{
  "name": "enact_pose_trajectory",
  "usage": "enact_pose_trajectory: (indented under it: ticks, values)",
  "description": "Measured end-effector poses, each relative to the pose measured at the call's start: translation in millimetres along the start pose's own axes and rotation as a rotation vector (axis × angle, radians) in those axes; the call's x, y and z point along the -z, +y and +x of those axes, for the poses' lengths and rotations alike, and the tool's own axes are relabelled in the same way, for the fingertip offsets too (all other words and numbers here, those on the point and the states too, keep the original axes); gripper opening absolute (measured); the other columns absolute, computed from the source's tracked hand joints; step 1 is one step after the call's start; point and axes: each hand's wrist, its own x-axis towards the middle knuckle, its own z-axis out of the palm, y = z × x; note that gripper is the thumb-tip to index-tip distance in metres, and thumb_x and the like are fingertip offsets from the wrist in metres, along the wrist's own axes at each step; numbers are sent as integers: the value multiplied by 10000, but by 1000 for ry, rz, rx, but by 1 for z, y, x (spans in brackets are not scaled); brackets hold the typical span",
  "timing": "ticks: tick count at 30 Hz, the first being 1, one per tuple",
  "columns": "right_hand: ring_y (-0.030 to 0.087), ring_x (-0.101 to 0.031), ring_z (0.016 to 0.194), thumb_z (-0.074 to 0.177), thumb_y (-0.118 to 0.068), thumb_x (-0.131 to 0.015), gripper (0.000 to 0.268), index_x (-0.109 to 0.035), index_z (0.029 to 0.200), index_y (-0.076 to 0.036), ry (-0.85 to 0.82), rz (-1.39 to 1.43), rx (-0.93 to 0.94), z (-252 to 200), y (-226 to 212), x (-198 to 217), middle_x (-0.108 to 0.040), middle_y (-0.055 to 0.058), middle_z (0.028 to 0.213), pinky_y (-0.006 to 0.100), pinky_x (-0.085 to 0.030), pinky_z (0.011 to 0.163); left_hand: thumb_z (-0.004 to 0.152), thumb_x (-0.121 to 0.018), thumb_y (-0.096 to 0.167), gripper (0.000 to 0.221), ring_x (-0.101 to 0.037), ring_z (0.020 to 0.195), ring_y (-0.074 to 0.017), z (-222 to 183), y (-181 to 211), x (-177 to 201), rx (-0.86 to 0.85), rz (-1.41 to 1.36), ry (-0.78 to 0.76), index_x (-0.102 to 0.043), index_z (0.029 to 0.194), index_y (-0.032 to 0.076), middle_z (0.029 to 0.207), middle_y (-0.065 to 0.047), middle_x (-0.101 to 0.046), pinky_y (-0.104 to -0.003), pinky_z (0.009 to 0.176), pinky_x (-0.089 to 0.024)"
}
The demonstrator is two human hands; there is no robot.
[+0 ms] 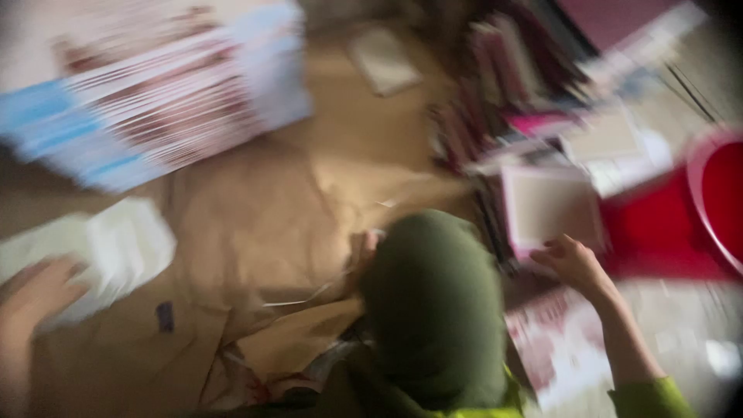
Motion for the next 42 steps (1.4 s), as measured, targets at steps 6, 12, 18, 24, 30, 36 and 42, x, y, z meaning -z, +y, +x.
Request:
enact_pose_trajectory:
  ticks: [6,12,18,24,30,36,42]
  values:
    - [277,-729,1040,822,-345,-764,525,-675,1242,-43,-226,157,871,42,-342,85,-746,155,1152,428,-583,859,964,-625,342,453,-536,1370,-256,-81,91,148,131,-169,-120,-564,1405,261,1465,-30,-559,-459,1104,-483]
    - [253,-757,861,881,-310,-768,446,-702,1232,-43,-126,127,1085,120,-572,79,-761,145,1061,400,-605,766,912,-694,237,369,-546,1195,-428,-33,66,190,69,-587,611,-643,1227,51,1329,-249,-570,-536,965,-464]
    - [306,-715,831,1029,-342,-736,426,-735,1146,68,38,168,808,166,-692,73,-742,231,1002,429,-588,702,879,-738,193,349,-608,1152,-389,108,23,217,318,-909,1038,-652,1175,30,1244,-205,-607,-459,981,-492]
    - [293,-694,854,878,-215,-872,445,-687,1111,116,241,224,869,200,-709,54,-702,278,1007,406,-577,754,906,-713,263,455,-591,1165,-404,186,16,219,638,-935,808,-589,1173,-85,1309,-309,-503,-439,1023,-494]
    - [231,-715,867,884,-168,-848,380,-651,1121,55,140,493,754,201,-708,54,-699,196,1025,334,-619,696,898,-758,271,524,-507,1272,-439,206,34,234,723,-929,993,-567,1263,-52,1370,-287,-494,-506,1087,-448]
    - [214,-726,834,893,-115,-819,324,-672,1131,47,159,487,832,208,-702,50,-715,213,1018,307,-635,697,916,-684,259,500,-511,1273,-396,201,-1,225,765,-866,727,-510,1329,37,1348,-206,-523,-511,1019,-473]
    - [217,-685,853,952,-191,-793,326,-671,1110,67,148,669,733,172,-664,67,-699,178,1015,341,-613,727,858,-753,134,235,-646,937,-274,148,28,207,580,-1030,1056,-573,970,34,1103,-191,-609,-432,800,-557]
